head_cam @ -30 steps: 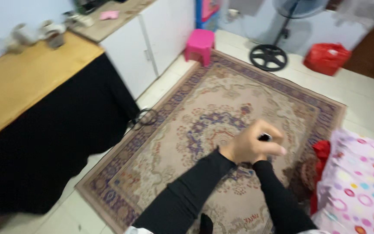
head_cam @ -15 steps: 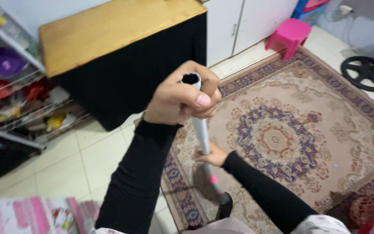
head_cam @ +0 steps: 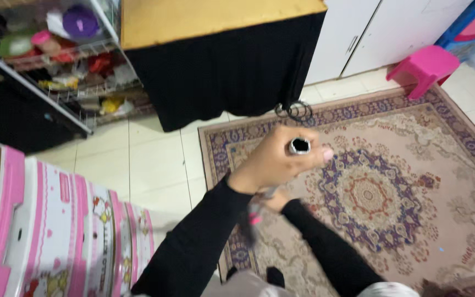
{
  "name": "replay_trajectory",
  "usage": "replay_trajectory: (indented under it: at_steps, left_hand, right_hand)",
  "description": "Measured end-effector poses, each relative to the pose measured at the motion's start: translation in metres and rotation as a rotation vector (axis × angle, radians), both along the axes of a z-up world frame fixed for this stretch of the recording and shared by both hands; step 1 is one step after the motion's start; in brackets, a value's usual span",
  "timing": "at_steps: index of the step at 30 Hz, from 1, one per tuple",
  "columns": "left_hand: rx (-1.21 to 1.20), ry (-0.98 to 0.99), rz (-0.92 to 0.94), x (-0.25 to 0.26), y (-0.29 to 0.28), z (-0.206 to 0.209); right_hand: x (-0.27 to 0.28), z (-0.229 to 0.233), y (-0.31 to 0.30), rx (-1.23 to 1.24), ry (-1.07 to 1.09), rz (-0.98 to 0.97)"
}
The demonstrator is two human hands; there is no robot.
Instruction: The person connects a broom head to a handle by hand, then walks to a closet and moves several hanging garments to look inside.
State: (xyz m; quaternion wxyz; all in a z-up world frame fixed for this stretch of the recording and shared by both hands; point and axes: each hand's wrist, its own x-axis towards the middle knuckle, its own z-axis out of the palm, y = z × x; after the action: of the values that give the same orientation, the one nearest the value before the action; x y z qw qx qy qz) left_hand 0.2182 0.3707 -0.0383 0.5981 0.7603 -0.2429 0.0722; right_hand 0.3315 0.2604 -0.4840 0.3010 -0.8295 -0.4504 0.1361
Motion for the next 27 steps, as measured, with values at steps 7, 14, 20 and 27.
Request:
replay_trajectory:
  at_steps: [7,14,20,27]
  left_hand:
    - [-0.124,0.166,0.034,-0.002,-0.021,-0.095]
    - [-0.39,-0.001,0.152,0.021,0.024,-0.014]
    - [-0.069,-0.206,0.198,0.022,-0.001,0.063]
    - [0.056,-0.117,0.209,0.065,-0.037,0.002]
  right_hand:
    - [0.025,0.048,-0.163,-0.161,0.22,-0.396]
    - [0.022,0.119,-0.068,0.029,0.189,-0.434]
    - [0.017,0.099,0.054,0.414,0.288,-0.001]
    - [0.06,0.015,0.041,0.251,0.078,0.097]
